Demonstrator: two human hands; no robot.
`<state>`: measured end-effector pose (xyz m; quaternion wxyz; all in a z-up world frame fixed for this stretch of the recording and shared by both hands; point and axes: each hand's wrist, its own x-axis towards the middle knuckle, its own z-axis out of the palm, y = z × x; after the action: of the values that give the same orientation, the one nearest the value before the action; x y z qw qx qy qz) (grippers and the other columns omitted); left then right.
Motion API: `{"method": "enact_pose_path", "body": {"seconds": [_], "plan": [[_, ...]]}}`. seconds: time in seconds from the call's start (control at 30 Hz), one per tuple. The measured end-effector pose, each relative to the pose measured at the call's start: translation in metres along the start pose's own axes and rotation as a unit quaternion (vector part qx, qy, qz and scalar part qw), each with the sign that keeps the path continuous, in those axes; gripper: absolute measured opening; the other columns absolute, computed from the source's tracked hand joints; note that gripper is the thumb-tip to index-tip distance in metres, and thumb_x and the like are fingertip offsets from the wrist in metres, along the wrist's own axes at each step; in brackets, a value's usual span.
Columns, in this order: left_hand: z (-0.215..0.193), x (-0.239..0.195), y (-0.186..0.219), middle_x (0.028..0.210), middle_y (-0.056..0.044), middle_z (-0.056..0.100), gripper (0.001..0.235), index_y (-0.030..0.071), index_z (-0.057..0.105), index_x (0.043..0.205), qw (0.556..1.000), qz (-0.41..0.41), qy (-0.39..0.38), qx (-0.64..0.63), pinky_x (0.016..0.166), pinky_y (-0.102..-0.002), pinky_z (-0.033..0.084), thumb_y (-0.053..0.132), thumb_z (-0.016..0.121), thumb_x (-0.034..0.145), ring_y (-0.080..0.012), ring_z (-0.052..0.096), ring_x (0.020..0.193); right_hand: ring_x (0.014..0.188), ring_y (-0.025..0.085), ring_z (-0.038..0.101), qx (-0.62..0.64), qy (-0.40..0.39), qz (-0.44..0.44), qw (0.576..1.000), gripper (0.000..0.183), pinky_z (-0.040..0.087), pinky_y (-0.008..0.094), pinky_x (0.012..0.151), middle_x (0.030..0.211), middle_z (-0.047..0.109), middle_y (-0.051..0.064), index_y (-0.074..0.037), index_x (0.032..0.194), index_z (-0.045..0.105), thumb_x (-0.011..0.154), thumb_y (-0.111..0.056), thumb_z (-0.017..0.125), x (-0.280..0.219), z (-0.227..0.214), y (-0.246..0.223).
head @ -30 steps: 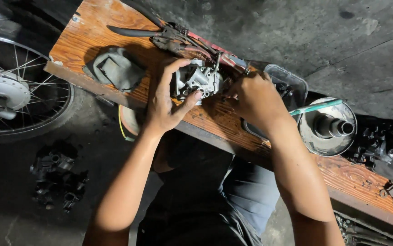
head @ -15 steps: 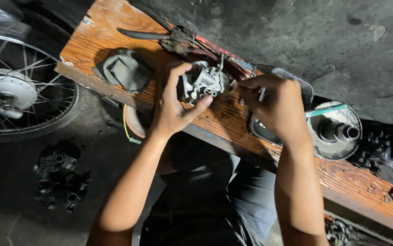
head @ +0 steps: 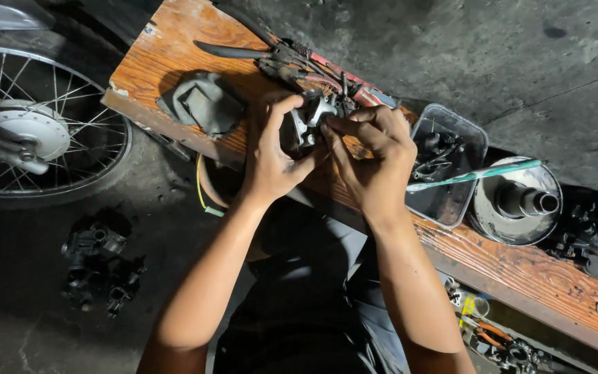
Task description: The person disassembles a carburetor on a wooden workbench, using a screwdriver to remove screws and a toothbrush to scrub the internal components. They wipe the parts with a cloth and place them into a metal tray.
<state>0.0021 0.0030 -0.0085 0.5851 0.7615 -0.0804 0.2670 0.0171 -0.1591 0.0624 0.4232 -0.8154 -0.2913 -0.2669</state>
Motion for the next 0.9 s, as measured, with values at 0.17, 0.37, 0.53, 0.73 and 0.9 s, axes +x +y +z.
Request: {"method": "enact_pose_path", "body": {"seconds": [0.17, 0.37, 0.53, 0.73, 0.9], "plan": [[-0.006, 0.006, 0.014, 0.116, -0.012, 0.058, 0.067, 0.011, 0.059, 0.130, 1.000, 0.009, -0.002, 0.021, 0.110, -0.041, 0.040, 0.020, 0.088, 0.069, -0.0287, 0.056, 0.116, 0.084, 0.031, 0.064, -0.016, -0.008, -0.009, 1.000, 0.012, 0.049, 0.040, 0.078, 0.090, 0.069, 0.008, -0.011, 0.096, 0.082, 0.087, -0.005, 0.088, 0.005, 0.004, -0.003], [-0.001, 0.000, 0.001, 0.113, -0.013, 0.057, 0.068, 0.012, 0.059, 0.130, 1.000, 0.003, 0.001, 0.017, 0.109, -0.040, 0.040, 0.018, 0.088, 0.068, -0.0294, 0.056, 0.114, 0.084, 0.033, 0.062, -0.044, -0.047, -0.050, 0.997, 0.010, 0.044, 0.040, 0.076, 0.090, 0.070, 0.008, -0.011, 0.095, 0.081, 0.088, -0.007, 0.087, 0.012, -0.001, -0.011], [0.005, -0.005, -0.010, 0.114, -0.013, 0.058, 0.068, 0.014, 0.058, 0.131, 0.999, -0.029, -0.002, -0.015, 0.109, -0.042, 0.041, 0.018, 0.085, 0.069, -0.0283, 0.056, 0.113, 0.086, 0.035, 0.062, -0.104, -0.106, -0.101, 0.984, 0.010, 0.041, 0.043, 0.075, 0.091, 0.069, 0.011, -0.010, 0.096, 0.081, 0.087, -0.008, 0.085, 0.016, -0.015, -0.006], [0.004, -0.001, -0.005, 0.107, -0.012, 0.060, 0.059, 0.009, 0.059, 0.122, 0.999, 0.028, 0.024, 0.021, 0.104, -0.038, 0.046, 0.034, 0.089, 0.078, -0.0286, 0.061, 0.108, 0.087, 0.051, 0.066, -0.152, -0.102, -0.012, 0.983, 0.021, 0.051, 0.048, 0.074, 0.087, 0.069, 0.022, 0.002, 0.085, 0.068, 0.101, -0.001, 0.080, 0.038, -0.061, 0.024], [0.003, -0.003, -0.008, 0.106, -0.012, 0.063, 0.062, 0.009, 0.060, 0.122, 0.998, 0.048, 0.029, 0.037, 0.102, -0.039, 0.048, 0.038, 0.090, 0.075, -0.0279, 0.063, 0.107, 0.071, 0.048, 0.071, -0.348, -0.268, 0.086, 0.894, 0.021, 0.057, 0.058, 0.063, 0.079, 0.076, 0.014, -0.022, 0.105, 0.083, 0.088, -0.033, 0.078, 0.029, -0.053, 0.089]]}}
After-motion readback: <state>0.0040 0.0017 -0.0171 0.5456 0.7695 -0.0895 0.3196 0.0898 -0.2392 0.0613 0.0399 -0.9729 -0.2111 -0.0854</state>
